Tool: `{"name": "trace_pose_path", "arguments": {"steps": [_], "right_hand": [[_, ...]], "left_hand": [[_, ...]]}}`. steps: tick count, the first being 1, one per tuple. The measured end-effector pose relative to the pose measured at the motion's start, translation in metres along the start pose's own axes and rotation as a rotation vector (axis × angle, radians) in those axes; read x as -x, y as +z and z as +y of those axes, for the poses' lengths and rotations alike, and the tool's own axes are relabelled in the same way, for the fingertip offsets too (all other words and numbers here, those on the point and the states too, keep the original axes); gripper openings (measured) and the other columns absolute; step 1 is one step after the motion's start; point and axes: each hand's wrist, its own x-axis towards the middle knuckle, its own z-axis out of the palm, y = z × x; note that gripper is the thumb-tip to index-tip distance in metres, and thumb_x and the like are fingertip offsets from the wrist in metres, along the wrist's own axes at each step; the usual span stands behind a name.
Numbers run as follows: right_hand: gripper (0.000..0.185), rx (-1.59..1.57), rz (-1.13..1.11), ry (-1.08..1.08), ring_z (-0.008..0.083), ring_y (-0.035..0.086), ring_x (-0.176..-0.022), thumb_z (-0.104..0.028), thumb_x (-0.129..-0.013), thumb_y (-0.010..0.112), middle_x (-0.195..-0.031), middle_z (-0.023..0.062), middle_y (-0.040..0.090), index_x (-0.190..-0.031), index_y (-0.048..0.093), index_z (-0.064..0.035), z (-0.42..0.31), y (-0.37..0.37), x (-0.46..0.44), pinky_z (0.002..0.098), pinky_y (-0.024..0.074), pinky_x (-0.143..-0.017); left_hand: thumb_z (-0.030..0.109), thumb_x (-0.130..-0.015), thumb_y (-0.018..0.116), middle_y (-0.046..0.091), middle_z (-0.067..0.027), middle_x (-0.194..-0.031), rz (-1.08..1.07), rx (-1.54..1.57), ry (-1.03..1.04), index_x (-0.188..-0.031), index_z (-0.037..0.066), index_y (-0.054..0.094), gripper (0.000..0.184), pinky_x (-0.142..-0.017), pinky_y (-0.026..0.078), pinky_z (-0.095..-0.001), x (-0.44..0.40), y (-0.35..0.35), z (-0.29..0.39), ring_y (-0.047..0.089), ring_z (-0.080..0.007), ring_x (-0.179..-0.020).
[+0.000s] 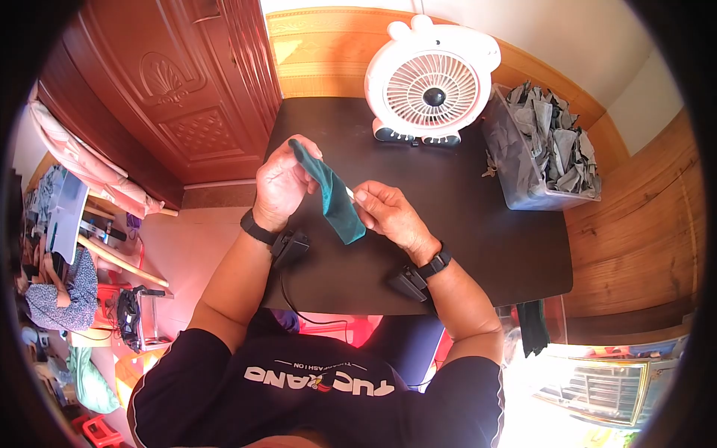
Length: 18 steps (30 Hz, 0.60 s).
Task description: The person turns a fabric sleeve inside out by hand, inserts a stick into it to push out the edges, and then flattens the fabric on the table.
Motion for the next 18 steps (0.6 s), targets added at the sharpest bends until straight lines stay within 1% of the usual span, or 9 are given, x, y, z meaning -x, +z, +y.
{"name": "trace_pose_path", "arguments": {"steps": [1,4,7,10,13,16,17,18], "right_hand": [[0.027,-0.024,-0.007,0.016,0.003,0.033,-0.05,-0.032,-0.101,0.049,-0.06,-0.0044,0.045,-0.094,0.059,-0.0079,-0.003,0.001,0.001,0.0184,0.0251,-0.045],[0.026,-0.068,-0.064,0.071,0.0033,0.031,-0.047,-0.032,-0.101,0.047,-0.059,-0.0041,0.044,-0.094,0.056,-0.0088,-0.003,-0.001,0.003,0.0185,0.0245,-0.043],[0.026,-0.064,-0.029,0.091,0.0032,0.031,-0.046,-0.031,-0.101,0.047,-0.059,-0.0035,0.045,-0.089,0.054,-0.0089,-0.002,0.0,0.002,0.0188,0.0244,-0.041],[0.025,-0.096,-0.041,0.049,0.0027,0.033,-0.045,-0.03,-0.101,0.048,-0.06,-0.0034,0.046,-0.088,0.054,-0.009,0.001,0.001,0.001,0.0185,0.025,-0.041],[0.023,-0.109,-0.025,-0.003,0.0024,0.034,-0.046,-0.028,-0.101,0.05,-0.061,-0.0036,0.047,-0.088,0.054,-0.0091,0.009,-0.001,-0.002,0.0179,0.0255,-0.041],[0.023,-0.124,-0.006,-0.042,0.0021,0.035,-0.045,-0.029,-0.099,0.054,-0.062,-0.0031,0.049,-0.09,0.054,-0.0082,0.011,0.0,-0.003,0.0162,0.0261,-0.04],[0.022,-0.12,0.001,-0.05,0.0019,0.035,-0.045,-0.029,-0.099,0.054,-0.062,-0.0034,0.049,-0.09,0.054,-0.008,0.012,0.0,-0.003,0.0163,0.026,-0.04],[0.022,-0.116,0.008,-0.058,0.0017,0.035,-0.045,-0.028,-0.099,0.054,-0.062,-0.0036,0.049,-0.091,0.055,-0.0079,0.012,0.0,-0.003,0.0164,0.0259,-0.04]], "left_hand": [[0.025,-0.086,0.054,0.055,-0.0036,-0.068,-0.01,0.021,0.012,-0.094,0.001,0.061,0.026,-0.052,0.042,-0.0245,-0.001,0.0,-0.001,0.053,-0.0131,-0.06],[0.023,-0.088,0.055,0.056,-0.0039,-0.068,0.082,-0.103,0.061,-0.093,0.003,0.059,0.021,-0.053,0.042,-0.0252,0.0,0.005,-0.002,0.054,-0.0137,-0.059],[0.02,-0.09,0.055,0.057,-0.0044,-0.069,0.164,-0.175,0.071,-0.093,0.004,0.058,0.016,-0.053,0.042,-0.0251,0.002,0.009,-0.003,0.055,-0.0138,-0.059],[0.017,-0.09,0.054,0.058,-0.0046,-0.069,0.179,-0.167,0.086,-0.093,0.005,0.057,0.013,-0.054,0.043,-0.0247,0.003,0.008,-0.004,0.055,-0.0133,-0.06],[0.016,-0.09,0.053,0.058,-0.004,-0.07,0.205,-0.223,0.117,-0.092,0.005,0.058,0.012,-0.054,0.042,-0.0241,0.003,0.011,-0.006,0.055,-0.0124,-0.06],[0.014,-0.09,0.052,0.058,-0.0039,-0.074,0.184,-0.329,0.117,-0.102,0.004,0.058,0.016,-0.054,0.043,-0.0257,0.004,0.008,-0.009,0.056,-0.013,-0.063],[0.014,-0.088,0.053,0.057,-0.0037,-0.072,0.207,-0.35,0.09,-0.098,0.003,0.059,0.016,-0.053,0.042,-0.0251,0.004,0.009,-0.009,0.054,-0.0126,-0.06],[0.014,-0.086,0.054,0.057,-0.0036,-0.071,0.186,-0.344,0.072,-0.097,0.003,0.059,0.017,-0.053,0.042,-0.0249,0.004,0.009,-0.008,0.054,-0.0125,-0.059]]}}
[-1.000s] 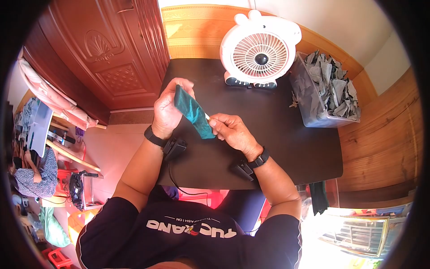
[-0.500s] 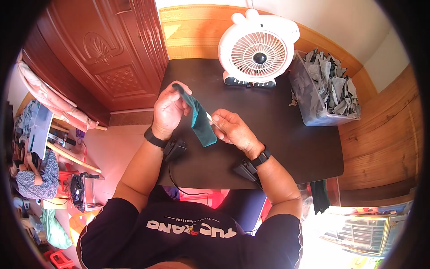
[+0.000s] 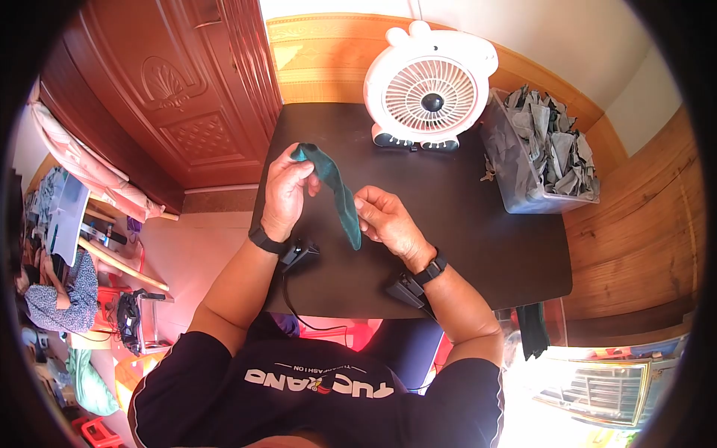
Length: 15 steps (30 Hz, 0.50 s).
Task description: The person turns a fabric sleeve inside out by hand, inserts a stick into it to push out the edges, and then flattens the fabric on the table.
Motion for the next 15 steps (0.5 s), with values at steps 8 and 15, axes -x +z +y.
{"name": "trace_pose_path", "arguments": {"steps": [8,15], "right_hand": [[0.02,-0.026,0.037,-0.021,0.0011,0.035,-0.047,-0.026,-0.099,0.054,-0.062,-0.0052,0.048,-0.09,0.058,-0.0086,0.004,0.003,-0.001,0.0167,0.0246,-0.042],[0.019,0.062,0.046,-0.008,0.0023,0.034,-0.048,-0.024,-0.099,0.053,-0.06,-0.0046,0.046,-0.088,0.059,-0.0086,-0.004,-0.003,-0.002,0.0181,0.0239,-0.043]], "left_hand": [[0.017,-0.082,0.053,0.057,-0.0026,-0.073,-0.018,0.074,-0.114,-0.098,0.004,0.059,0.021,-0.049,0.039,-0.0238,-0.002,-0.003,0.003,0.051,-0.0124,-0.057],[0.008,-0.078,0.049,0.055,-0.0141,-0.124,0.238,-0.313,0.17,-0.134,0.003,0.047,0.055,-0.054,0.042,-0.0205,-0.001,-0.001,0.021,0.052,-0.0069,-0.07]]}}
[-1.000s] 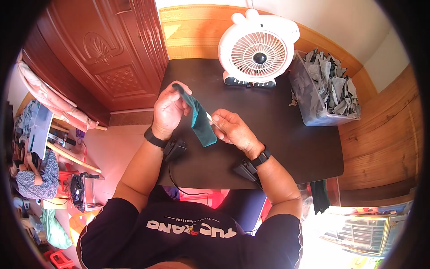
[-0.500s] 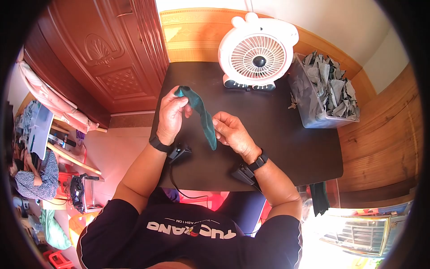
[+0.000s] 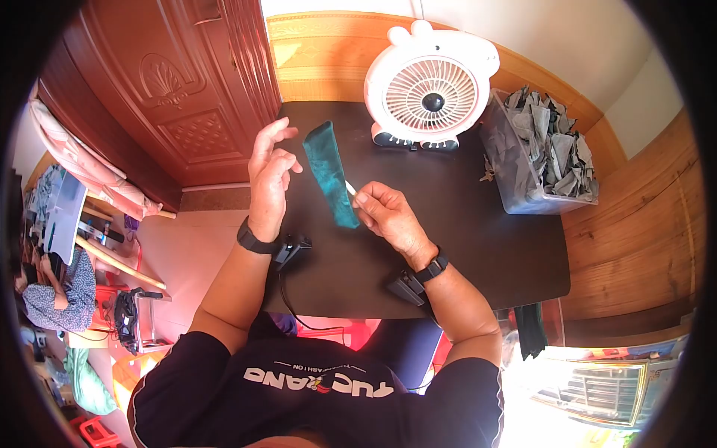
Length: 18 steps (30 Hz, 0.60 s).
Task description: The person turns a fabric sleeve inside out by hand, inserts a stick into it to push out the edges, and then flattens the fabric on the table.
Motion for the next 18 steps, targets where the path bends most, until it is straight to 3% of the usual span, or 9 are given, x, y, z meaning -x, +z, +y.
{"name": "trace_pose_path", "arguments": {"steps": [4,7,10,13,14,17,18], "right_hand": [[0.019,0.047,-0.023,0.036,0.0029,0.034,-0.049,-0.022,-0.099,0.052,-0.06,-0.0044,0.046,-0.087,0.059,-0.0082,-0.001,0.003,0.001,0.0184,0.0247,-0.044],[0.019,0.068,-0.01,0.004,0.0027,0.036,-0.05,-0.022,-0.099,0.054,-0.06,-0.0042,0.047,-0.088,0.059,-0.0078,0.001,0.004,0.001,0.0184,0.0259,-0.044],[0.016,0.16,0.062,-0.03,0.0027,0.038,-0.051,-0.021,-0.097,0.056,-0.063,-0.0038,0.05,-0.088,0.059,-0.0073,0.003,0.003,0.0,0.0184,0.0284,-0.045],[0.015,0.207,0.151,-0.022,0.0023,0.039,-0.052,-0.019,-0.096,0.059,-0.064,-0.0037,0.052,-0.088,0.059,-0.0068,0.0,0.009,0.001,0.0186,0.0309,-0.046],[0.014,0.232,0.177,-0.033,0.0023,0.041,-0.052,-0.019,-0.095,0.06,-0.064,-0.0036,0.053,-0.088,0.059,-0.0063,0.001,0.01,0.001,0.0187,0.0317,-0.046],[0.014,0.331,0.241,-0.091,0.0025,0.045,-0.055,-0.016,-0.093,0.062,-0.065,-0.0032,0.056,-0.087,0.059,-0.0046,0.004,0.011,0.0,0.0191,0.035,-0.048],[0.014,0.379,0.254,-0.127,0.0028,0.046,-0.056,-0.016,-0.093,0.063,-0.065,-0.0029,0.057,-0.086,0.059,-0.0039,0.006,0.011,0.0,0.0194,0.0364,-0.049]], "left_hand": [[0.006,-0.078,0.048,0.049,-0.0162,-0.137,-0.134,0.078,0.09,-0.134,0.001,0.046,0.056,-0.05,0.038,-0.0174,0.003,0.005,-0.001,0.051,-0.0062,-0.069],[0.005,-0.079,0.047,0.051,-0.0155,-0.134,-0.218,0.137,-0.047,-0.132,0.001,0.047,0.054,-0.051,0.039,-0.0176,0.001,0.003,0.005,0.051,-0.0062,-0.069],[0.006,-0.08,0.047,0.056,-0.0125,-0.124,-0.085,0.116,0.028,-0.13,0.002,0.049,0.05,-0.05,0.037,-0.0167,0.002,0.007,-0.001,0.051,-0.0063,-0.068],[0.005,-0.083,0.053,0.055,-0.0071,-0.111,0.02,0.03,0.033,-0.124,0.003,0.053,0.04,-0.062,0.045,-0.0209,0.002,0.004,-0.012,0.05,-0.0068,-0.064],[0.008,-0.087,0.055,0.052,-0.0022,-0.089,0.062,0.031,0.05,-0.122,0.004,0.056,0.035,-0.06,0.042,-0.0214,0.003,0.006,-0.014,0.046,-0.0062,-0.063],[0.008,-0.087,0.056,0.046,0.0018,-0.074,-0.044,-0.146,0.093,-0.117,0.003,0.059,0.03,-0.059,0.039,-0.0216,0.007,0.007,-0.003,0.041,-0.0054,-0.062],[0.009,-0.089,0.055,0.04,0.0044,-0.065,-0.044,-0.139,0.122,-0.109,0.002,0.061,0.022,-0.057,0.036,-0.0221,0.008,0.012,-0.002,0.038,-0.0052,-0.061]]}}
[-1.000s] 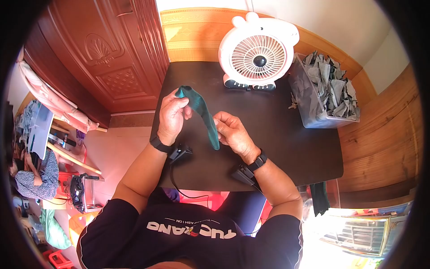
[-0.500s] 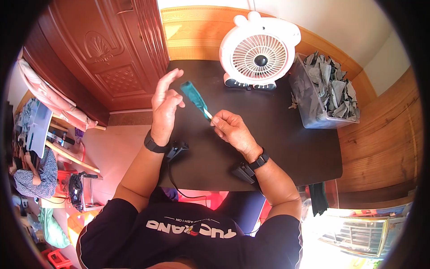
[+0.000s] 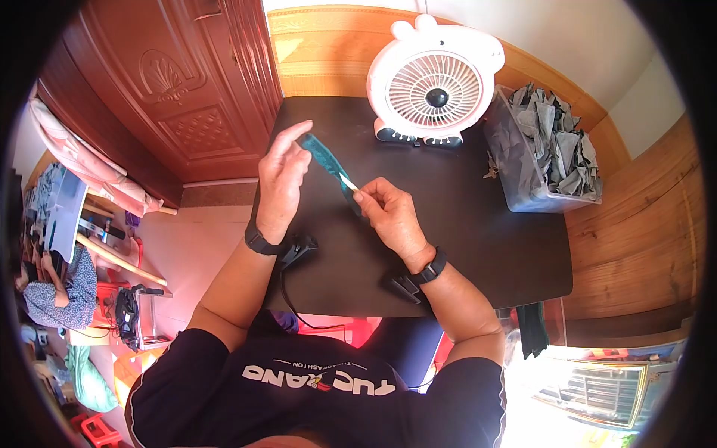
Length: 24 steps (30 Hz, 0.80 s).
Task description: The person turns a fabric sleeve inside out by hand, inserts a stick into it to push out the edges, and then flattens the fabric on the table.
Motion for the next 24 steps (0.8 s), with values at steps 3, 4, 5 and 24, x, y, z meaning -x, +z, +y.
{"name": "trace_pose_path", "arguments": {"steps": [3,4,5,24], "right_hand": [[0.014,0.111,0.063,-0.075,0.0037,0.05,-0.059,-0.013,-0.09,0.066,-0.066,-0.0024,0.059,-0.086,0.059,-0.0021,0.004,0.0,-0.001,0.0204,0.0405,-0.053],[0.013,0.143,0.087,-0.092,0.0041,0.051,-0.059,-0.012,-0.09,0.066,-0.066,-0.0022,0.059,-0.086,0.059,-0.0015,0.006,-0.001,-0.001,0.0207,0.0419,-0.054],[0.013,0.128,0.099,-0.104,0.0042,0.051,-0.06,-0.012,-0.089,0.067,-0.066,-0.002,0.06,-0.086,0.059,-0.0015,0.007,-0.001,-0.001,0.0209,0.0426,-0.055],[0.011,-0.023,0.124,-0.148,0.0019,0.049,-0.065,-0.007,-0.088,0.067,-0.071,-0.0038,0.058,-0.086,0.058,-0.0026,0.005,0.003,0.002,0.0194,0.043,-0.06]], "left_hand": [[0.01,-0.089,0.055,0.041,0.004,-0.066,-0.063,-0.029,-0.078,-0.101,0.001,0.06,0.015,-0.055,0.035,-0.0229,0.001,-0.001,-0.003,0.038,-0.0052,-0.061],[0.012,-0.091,0.055,0.044,0.0037,-0.067,-0.055,-0.013,-0.063,-0.09,0.003,0.057,0.009,-0.053,0.035,-0.0223,0.0,-0.001,-0.005,0.04,-0.0046,-0.059],[0.013,-0.091,0.055,0.045,0.0032,-0.068,-0.038,0.067,-0.121,-0.088,0.004,0.057,0.009,-0.052,0.035,-0.0218,0.0,-0.001,-0.003,0.041,-0.0045,-0.059],[0.013,-0.088,0.057,0.058,-0.0006,-0.073,-0.077,0.525,-0.319,-0.1,0.003,0.058,0.016,-0.048,0.039,-0.0192,-0.008,-0.005,-0.01,0.054,-0.0072,-0.058]]}}
